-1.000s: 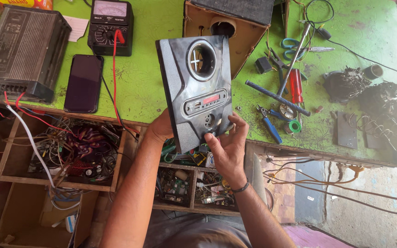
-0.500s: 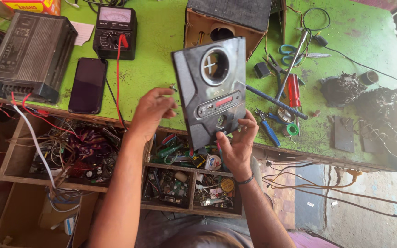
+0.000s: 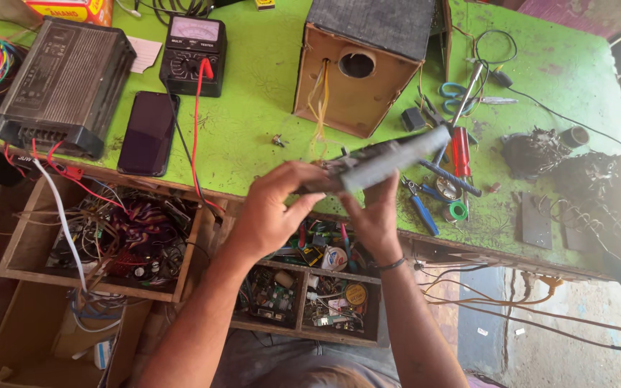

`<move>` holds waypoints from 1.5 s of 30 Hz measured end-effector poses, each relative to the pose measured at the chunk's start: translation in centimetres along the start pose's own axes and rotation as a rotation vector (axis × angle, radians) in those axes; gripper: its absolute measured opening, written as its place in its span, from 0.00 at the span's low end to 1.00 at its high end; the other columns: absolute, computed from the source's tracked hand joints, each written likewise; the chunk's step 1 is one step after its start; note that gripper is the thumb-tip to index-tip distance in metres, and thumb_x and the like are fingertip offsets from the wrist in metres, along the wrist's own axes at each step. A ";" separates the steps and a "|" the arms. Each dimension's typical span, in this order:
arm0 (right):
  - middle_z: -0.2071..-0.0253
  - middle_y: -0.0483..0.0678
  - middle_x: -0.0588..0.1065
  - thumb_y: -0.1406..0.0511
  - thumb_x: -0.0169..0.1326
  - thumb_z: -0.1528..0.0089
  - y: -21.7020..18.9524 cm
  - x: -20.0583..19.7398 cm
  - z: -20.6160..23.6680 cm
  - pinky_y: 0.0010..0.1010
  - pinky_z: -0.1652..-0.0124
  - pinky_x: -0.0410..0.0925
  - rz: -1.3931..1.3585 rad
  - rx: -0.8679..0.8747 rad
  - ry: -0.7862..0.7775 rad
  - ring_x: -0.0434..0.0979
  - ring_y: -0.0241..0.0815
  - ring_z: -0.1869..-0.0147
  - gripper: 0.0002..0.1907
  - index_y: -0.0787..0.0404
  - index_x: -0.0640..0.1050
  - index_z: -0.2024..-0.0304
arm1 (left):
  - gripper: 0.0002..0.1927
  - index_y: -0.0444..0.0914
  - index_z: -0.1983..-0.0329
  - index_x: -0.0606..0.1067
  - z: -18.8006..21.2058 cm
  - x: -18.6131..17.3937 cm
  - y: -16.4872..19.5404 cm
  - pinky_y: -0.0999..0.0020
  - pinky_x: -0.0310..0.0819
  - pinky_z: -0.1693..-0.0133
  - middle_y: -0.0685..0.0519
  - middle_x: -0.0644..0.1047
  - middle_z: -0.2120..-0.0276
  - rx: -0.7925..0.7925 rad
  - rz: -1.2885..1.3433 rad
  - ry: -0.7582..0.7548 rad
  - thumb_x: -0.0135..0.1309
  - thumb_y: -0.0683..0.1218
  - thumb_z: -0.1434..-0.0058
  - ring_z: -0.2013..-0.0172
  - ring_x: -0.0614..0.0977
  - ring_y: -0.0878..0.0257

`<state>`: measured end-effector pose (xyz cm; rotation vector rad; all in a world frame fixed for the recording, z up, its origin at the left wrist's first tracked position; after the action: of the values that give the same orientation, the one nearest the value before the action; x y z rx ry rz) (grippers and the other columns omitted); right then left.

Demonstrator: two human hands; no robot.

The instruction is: The person solders wires onto a small circuit board mounted inside a black speaker panel using a soldering iron, then flips the panel over and works on it with a long screwdriver. They pick up a small electronic component from the parts drawer, handle and position it, and finally bring the soldering iron to the component.

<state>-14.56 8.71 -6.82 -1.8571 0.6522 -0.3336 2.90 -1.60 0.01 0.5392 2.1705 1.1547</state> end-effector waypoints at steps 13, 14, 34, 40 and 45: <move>0.42 0.57 0.75 0.68 0.48 0.29 1.8 -6.5 0.8 0.40 0.40 0.71 -0.725 0.367 0.173 0.77 0.49 0.41 0.21 0.71 0.70 0.35 | 0.16 0.44 0.49 0.81 3.5 2.2 -2.4 0.56 0.70 0.41 0.52 0.79 0.46 0.424 -0.567 -0.090 0.55 0.42 0.41 0.44 0.78 0.55; 0.43 0.59 0.75 0.63 0.46 0.28 1.5 -6.3 0.8 0.42 0.42 0.72 -0.836 0.378 0.143 0.78 0.51 0.42 0.21 0.71 0.70 0.37 | 0.17 0.44 0.48 0.81 3.4 2.2 -2.8 0.56 0.70 0.41 0.52 0.79 0.46 0.431 -0.592 -0.102 0.54 0.42 0.41 0.44 0.78 0.56; 0.50 0.51 0.71 0.74 0.49 0.31 2.6 -6.0 1.8 0.41 0.48 0.76 -0.595 0.392 0.136 0.76 0.40 0.47 0.27 0.62 0.64 0.29 | 0.16 0.39 0.50 0.77 -4.3 -0.3 -3.8 0.52 0.66 0.45 0.53 0.80 0.52 0.202 -0.746 -0.115 0.62 0.43 0.42 0.46 0.76 0.54; 0.46 0.49 0.72 0.73 0.49 0.32 2.8 -6.3 1.7 0.31 0.54 0.73 -0.613 0.445 0.163 0.77 0.38 0.46 0.26 0.61 0.65 0.31 | 0.13 0.36 0.51 0.75 -3.7 -1.0 -3.2 0.57 0.75 0.50 0.48 0.79 0.57 0.043 -0.362 -0.013 0.61 0.41 0.38 0.55 0.81 0.55; 0.46 0.50 0.73 0.73 0.50 0.32 3.1 -6.3 1.8 0.31 0.56 0.72 -0.625 0.452 0.166 0.77 0.38 0.47 0.25 0.61 0.65 0.32 | 0.13 0.34 0.49 0.73 -3.5 1.3 -3.4 0.69 0.79 0.55 0.50 0.79 0.57 -0.162 0.177 0.144 0.59 0.39 0.36 0.57 0.82 0.64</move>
<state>-19.60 13.01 -9.86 -1.5593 0.0655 -0.9667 -0.68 -4.73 -1.77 0.6019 2.1572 1.4912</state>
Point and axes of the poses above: each hand's wrist, its own z-axis away from the middle knuckle, its own x-axis out of the palm, y = z × x, the point moved 3 cm from there along -z, towards the middle knuckle
